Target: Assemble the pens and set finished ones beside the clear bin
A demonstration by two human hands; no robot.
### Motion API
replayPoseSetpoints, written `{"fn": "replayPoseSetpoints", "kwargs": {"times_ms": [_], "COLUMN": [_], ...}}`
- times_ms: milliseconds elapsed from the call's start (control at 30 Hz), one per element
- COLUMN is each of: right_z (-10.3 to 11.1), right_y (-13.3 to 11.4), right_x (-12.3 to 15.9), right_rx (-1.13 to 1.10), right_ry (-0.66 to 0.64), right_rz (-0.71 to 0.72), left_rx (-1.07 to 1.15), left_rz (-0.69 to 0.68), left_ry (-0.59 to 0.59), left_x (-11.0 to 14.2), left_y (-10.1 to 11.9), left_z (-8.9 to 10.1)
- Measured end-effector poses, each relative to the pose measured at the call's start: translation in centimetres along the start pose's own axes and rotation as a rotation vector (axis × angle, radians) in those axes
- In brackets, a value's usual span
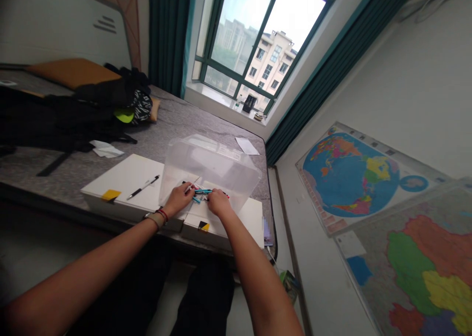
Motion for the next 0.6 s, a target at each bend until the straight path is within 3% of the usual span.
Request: {"fn": "replayPoseSetpoints", "kwargs": {"times_ms": [133,267,467,600], "right_z": [0.1,0.6,-1.8,-2.9], "right_y": [0.1,0.8,1.1,1.6], "right_x": [0.0,0.3,0.7,1.3], "right_rx": [-0.072,-0.348,-0.857,-1.021], "right_ry": [0.058,0.257,0.538,0.637], "right_rz": [0.037,0.01,0.014,0.005], "left_rx": [0.077,0.137,0.204,0.175], "left_rz": [-0.04,-0.075,-0.161,-0.171], "left_ry": [-0.015,-0.074,-0.172,-0.202], "left_x": [0.0,0.1,0.1,-0.1], "left_y": [0.1,0.1,0.7,0.6], "left_z": [0.0,-0.5,-1.4,-1.7]}}
Point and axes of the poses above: each hand's wrist, its own x-axis away from the middle knuckle, its own z-axis out of the back of the hand, y = z × x, the point moved 9 cm from there along -x, towards the middle knuckle, and after that the axes turned 14 degrees about -x, right-handed, at the moved point
